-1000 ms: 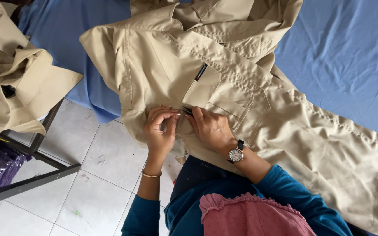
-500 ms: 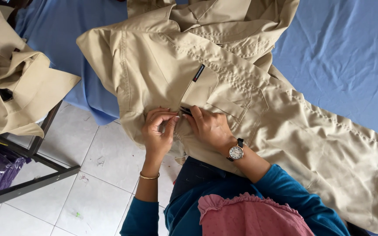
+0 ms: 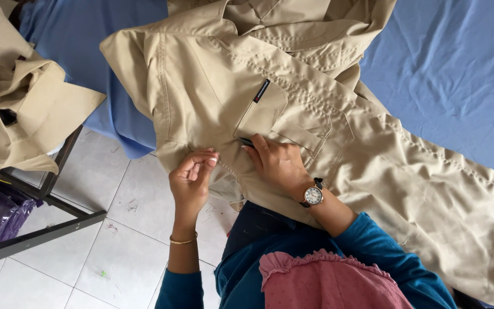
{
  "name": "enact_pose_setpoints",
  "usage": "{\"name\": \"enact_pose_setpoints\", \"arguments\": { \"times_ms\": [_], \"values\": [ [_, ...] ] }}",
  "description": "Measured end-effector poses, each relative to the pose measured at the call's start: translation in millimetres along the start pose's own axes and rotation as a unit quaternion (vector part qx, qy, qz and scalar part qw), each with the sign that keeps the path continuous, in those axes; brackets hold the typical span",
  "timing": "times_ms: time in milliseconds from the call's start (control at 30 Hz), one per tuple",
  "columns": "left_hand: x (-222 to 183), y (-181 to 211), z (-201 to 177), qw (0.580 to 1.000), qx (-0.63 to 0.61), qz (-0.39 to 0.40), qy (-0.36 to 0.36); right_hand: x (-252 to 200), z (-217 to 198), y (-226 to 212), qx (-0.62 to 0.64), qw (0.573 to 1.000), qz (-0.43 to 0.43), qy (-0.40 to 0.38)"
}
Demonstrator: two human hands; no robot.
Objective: Trimming loose threads from the pocket and flap of a tan garment using a small hand-held thread trimmer.
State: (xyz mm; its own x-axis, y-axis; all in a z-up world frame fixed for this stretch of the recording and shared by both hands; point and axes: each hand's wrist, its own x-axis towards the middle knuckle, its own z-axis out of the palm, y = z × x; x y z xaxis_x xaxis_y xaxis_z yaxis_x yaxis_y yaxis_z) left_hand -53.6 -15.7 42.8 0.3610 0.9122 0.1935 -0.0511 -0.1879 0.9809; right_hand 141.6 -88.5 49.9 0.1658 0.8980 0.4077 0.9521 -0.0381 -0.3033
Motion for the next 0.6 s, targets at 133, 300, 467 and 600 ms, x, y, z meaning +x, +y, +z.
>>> {"name": "enact_pose_setpoints", "arguments": {
  "times_ms": [133,300,467,600],
  "values": [
    [-9.1,1.6,-4.7,0.999,0.009,-0.028,0.028,3.1,-10.9,-18.6,0.07,0.997,-0.016,-0.038],
    [-7.5,7.4,-0.7,0.997,0.005,-0.068,0.043,-0.5,-14.9,-31.8,0.079,0.992,-0.043,-0.094],
    [-5.0,8.3,-0.1,0.995,0.005,-0.088,0.049,9.2,-24.0,-38.6,0.065,0.989,-0.05,-0.124],
    [-2.8,9.4,-0.9,0.994,0.009,-0.097,0.054,10.5,-31.8,-34.7,0.049,0.984,-0.073,-0.154]
  ]
}}
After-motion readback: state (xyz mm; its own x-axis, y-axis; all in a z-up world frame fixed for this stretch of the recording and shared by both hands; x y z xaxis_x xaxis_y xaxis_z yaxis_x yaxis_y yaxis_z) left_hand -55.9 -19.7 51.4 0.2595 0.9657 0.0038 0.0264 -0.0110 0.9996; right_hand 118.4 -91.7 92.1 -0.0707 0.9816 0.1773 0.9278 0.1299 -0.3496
